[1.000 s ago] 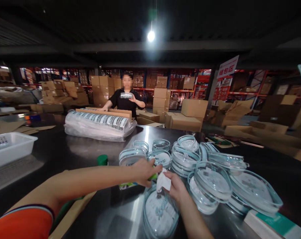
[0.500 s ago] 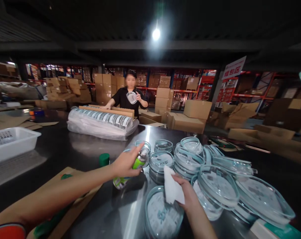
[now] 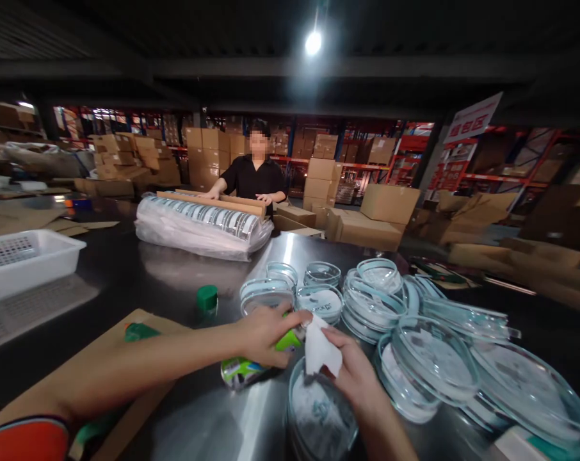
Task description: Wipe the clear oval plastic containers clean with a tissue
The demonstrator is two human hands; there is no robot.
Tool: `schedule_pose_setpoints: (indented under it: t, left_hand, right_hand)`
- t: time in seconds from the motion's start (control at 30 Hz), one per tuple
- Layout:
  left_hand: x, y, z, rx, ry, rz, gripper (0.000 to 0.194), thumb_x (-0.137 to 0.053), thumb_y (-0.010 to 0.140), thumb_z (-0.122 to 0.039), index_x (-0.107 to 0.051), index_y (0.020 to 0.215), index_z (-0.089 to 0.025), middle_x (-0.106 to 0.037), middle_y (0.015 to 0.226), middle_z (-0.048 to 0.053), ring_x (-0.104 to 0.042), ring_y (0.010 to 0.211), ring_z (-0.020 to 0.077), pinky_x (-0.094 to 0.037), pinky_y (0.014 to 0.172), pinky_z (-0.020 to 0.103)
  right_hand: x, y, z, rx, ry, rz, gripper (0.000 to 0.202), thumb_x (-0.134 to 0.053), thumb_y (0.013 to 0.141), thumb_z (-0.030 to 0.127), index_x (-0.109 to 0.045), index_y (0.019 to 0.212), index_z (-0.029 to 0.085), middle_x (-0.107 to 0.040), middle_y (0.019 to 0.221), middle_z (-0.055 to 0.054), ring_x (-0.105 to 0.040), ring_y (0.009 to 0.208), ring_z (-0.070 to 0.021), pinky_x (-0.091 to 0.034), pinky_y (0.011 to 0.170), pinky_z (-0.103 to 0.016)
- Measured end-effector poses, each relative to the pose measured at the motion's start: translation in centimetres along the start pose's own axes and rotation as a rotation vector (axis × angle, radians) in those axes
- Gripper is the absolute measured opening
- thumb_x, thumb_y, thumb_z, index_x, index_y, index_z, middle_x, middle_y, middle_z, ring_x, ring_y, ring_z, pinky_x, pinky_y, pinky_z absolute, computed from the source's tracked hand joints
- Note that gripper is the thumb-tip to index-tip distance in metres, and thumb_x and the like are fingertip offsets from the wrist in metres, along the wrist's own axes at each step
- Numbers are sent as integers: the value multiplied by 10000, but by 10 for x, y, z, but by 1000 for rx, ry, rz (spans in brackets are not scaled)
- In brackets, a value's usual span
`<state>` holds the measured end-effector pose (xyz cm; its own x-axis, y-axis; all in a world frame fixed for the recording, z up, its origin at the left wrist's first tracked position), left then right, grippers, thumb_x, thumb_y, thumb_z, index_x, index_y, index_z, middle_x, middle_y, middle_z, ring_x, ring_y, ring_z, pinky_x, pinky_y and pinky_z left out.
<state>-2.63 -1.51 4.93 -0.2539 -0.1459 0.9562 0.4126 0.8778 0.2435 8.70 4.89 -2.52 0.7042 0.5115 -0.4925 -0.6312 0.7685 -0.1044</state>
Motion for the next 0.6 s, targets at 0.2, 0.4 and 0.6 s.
schedule_pose_setpoints:
  t: [0.2, 0.4, 0.6]
  left_hand:
    - [-11, 20, -12, -96, -181, 56, 742, -674, 661, -312, -389, 1343, -253, -570, 1227, 89, -630, 1012, 327, -506, 870, 435]
    - [-16, 27, -9, -160, -432, 81, 763, -645, 671, -204, -304, 1354, -227, -516, 1339, 80, -500, 1227, 264, -406, 1038, 392]
    - [-20, 26, -5, -134, -626, 155, 720, -608, 740, -316, -250, 1361, -246, -522, 1287, 79, -546, 1135, 263, -471, 927, 395]
  right_hand:
    - [14, -9, -1, -58, -5, -14, 207, -574, 929, 339, -596, 965, 137, -580, 770, 26, -511, 550, -61, -447, 489, -192]
    - [20, -17, 3, 5, 44, -14, 216, -575, 929, 348, -600, 962, 137, -591, 789, 18, -542, 592, -74, -477, 529, -212]
    - [15, -13, 2, 42, 88, 16, 229, -579, 925, 349, -598, 1019, 141, -612, 873, -6, -570, 649, -88, -503, 567, -232]
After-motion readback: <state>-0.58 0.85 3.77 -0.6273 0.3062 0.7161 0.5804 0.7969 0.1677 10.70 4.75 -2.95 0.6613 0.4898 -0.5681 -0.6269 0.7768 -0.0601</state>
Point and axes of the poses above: each hand's wrist, its own y-axis towards the middle knuckle, its own x-axis out of the back of the hand, z = x × y, the point moved 8 cm from there along y, towards the middle knuckle
